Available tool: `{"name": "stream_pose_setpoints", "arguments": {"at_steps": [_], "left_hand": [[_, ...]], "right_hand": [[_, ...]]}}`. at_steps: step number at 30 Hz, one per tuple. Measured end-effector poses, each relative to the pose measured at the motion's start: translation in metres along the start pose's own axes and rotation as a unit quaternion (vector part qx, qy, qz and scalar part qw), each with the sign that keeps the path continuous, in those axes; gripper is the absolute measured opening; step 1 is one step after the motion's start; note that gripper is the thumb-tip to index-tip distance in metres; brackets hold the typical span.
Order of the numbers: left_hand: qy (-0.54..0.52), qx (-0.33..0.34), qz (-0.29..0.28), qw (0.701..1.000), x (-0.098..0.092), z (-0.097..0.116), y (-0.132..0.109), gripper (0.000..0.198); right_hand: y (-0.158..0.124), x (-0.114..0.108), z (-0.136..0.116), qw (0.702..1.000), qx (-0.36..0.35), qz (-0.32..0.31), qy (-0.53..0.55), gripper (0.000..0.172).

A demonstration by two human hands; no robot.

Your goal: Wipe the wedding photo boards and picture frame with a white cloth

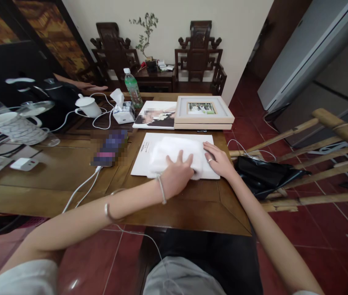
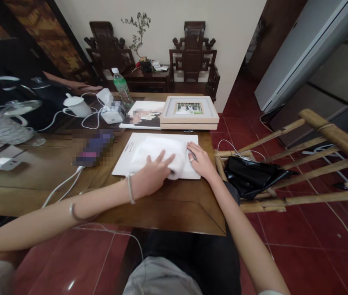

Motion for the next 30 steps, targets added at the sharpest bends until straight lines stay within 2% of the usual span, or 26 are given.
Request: {"name": "stream_pose_setpoints", "arguments": {"at_steps": [2,4,7,10,13,15,18,21,23,25,27,30], "left_hand": [[-0.004,0.026,-0.012,1.000,-0.006,0.007,-0.017,0.032],[-0.011,0.039,-0.018,0.999,-0.009,0.007,-0.022,0.030],[-0.014,0.030,-0.001,0.999,-0.007,-0.001,-0.008,0.032],[-0.015,0.029,0.026,0.999,-0.001,-0.004,0.013,0.037],[-0.020,0.046,0.042,0.998,-0.002,0.007,0.022,0.037],[-0.025,0.070,0.037,0.997,-0.007,0.020,0.017,0.034],[-0.034,0.097,0.024,0.994,-0.017,0.040,-0.005,0.034],[-0.053,0.107,0.005,0.993,-0.024,0.047,-0.029,0.031],[-0.083,0.107,-0.013,0.991,-0.026,0.039,-0.038,0.029],[-0.117,0.086,-0.032,0.989,-0.026,0.017,-0.035,0.029],[-0.136,0.049,-0.053,0.988,-0.024,-0.014,-0.020,0.033],[-0.132,0.045,-0.060,0.988,-0.024,-0.060,0.019,0.031]], "right_hand": [[0.000,-0.001,-0.001,1.000,0.014,-0.001,0.002,0.040],[0.000,-0.004,-0.001,0.999,0.044,0.008,0.013,0.043],[-0.002,-0.009,-0.001,0.996,0.072,0.036,0.040,0.048],[-0.003,-0.013,-0.006,0.997,0.031,0.049,0.056,0.050],[-0.004,-0.015,-0.013,0.997,-0.014,0.043,0.057,0.050],[-0.004,-0.017,-0.016,0.997,-0.028,0.038,0.061,0.048],[-0.004,-0.017,-0.019,0.996,-0.035,0.025,0.082,0.044],[-0.003,-0.015,-0.015,0.997,-0.011,0.026,0.078,0.044],[-0.002,-0.012,-0.010,0.998,0.010,0.036,0.049,0.042],[-0.001,-0.009,-0.006,0.999,0.012,0.035,0.021,0.038],[-0.001,-0.006,-0.003,1.000,0.000,0.024,0.006,0.034],[-0.001,-0.004,-0.002,1.000,-0.007,0.011,-0.001,0.033]]}}
Point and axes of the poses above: each hand's wrist, its own y-axis towards the middle knuckle, its own x-axis out of the palm, z = x × y, the point moved 3 cm from there along y, towards the middle knuckle, and after that the axes turned 3 degrees about z, right-handed, at the moved point
